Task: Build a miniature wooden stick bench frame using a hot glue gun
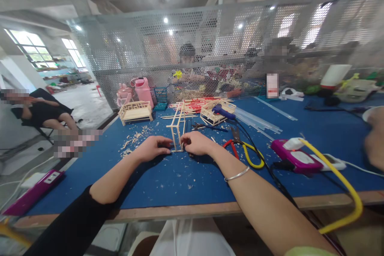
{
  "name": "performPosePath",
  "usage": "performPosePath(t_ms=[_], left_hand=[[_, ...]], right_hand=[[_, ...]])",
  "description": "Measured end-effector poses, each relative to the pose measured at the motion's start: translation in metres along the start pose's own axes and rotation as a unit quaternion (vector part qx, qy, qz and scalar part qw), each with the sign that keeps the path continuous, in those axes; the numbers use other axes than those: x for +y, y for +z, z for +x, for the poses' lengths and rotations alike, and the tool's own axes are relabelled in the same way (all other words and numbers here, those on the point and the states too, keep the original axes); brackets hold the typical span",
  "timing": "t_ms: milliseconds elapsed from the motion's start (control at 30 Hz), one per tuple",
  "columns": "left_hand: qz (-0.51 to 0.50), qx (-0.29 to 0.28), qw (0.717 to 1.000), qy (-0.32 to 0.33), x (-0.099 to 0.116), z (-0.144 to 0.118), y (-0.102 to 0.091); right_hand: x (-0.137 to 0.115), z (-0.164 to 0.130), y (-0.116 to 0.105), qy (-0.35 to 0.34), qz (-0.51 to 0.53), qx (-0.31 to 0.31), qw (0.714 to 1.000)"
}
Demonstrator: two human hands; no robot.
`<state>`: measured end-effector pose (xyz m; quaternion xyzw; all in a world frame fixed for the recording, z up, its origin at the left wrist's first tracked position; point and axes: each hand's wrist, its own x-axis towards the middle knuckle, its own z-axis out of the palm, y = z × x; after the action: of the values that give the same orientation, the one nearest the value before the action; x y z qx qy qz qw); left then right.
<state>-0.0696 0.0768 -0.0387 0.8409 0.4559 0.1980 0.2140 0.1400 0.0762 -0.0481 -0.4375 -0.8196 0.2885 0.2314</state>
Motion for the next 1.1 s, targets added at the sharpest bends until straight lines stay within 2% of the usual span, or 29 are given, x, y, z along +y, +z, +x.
performPosePath(t_ms=[167, 300, 367, 433, 533, 633, 800, 967, 1100], left_hand=[[-0.025, 0.074, 0.997, -0.015, -0.004, 0.0, -0.001], [-0.047, 0.128, 0.99, -0.032, -0.007, 0.001, -0.004], [-0.056, 0.166, 0.983, -0.051, -0.012, 0.002, -0.006], [-0.065, 0.219, 0.97, -0.082, -0.019, 0.004, -0.008], [-0.089, 0.312, 0.936, -0.139, -0.033, 0.009, -0.015], [-0.134, 0.362, 0.905, -0.181, -0.046, 0.013, -0.022], [-0.227, 0.323, 0.899, -0.191, -0.051, 0.014, -0.026], [-0.294, 0.278, 0.896, -0.185, -0.04, 0.008, -0.031], [-0.322, 0.262, 0.894, -0.168, -0.027, -0.008, -0.038]], right_hand=[[-0.009, -0.003, -0.002, -0.03, 0.005, 0.028, 0.999], [-0.015, -0.004, -0.001, -0.091, 0.006, 0.078, 0.993], [-0.016, -0.005, -0.002, -0.117, 0.014, 0.069, 0.991], [-0.015, -0.006, -0.005, -0.129, 0.03, 0.047, 0.99], [-0.01, -0.006, -0.011, -0.111, 0.053, 0.022, 0.992], [-0.001, -0.004, -0.016, -0.079, 0.069, 0.029, 0.994], [0.017, 0.002, -0.019, -0.042, 0.102, 0.092, 0.99], [0.032, 0.011, -0.02, -0.029, 0.158, 0.173, 0.972], [0.042, 0.02, -0.019, -0.023, 0.195, 0.235, 0.952]])
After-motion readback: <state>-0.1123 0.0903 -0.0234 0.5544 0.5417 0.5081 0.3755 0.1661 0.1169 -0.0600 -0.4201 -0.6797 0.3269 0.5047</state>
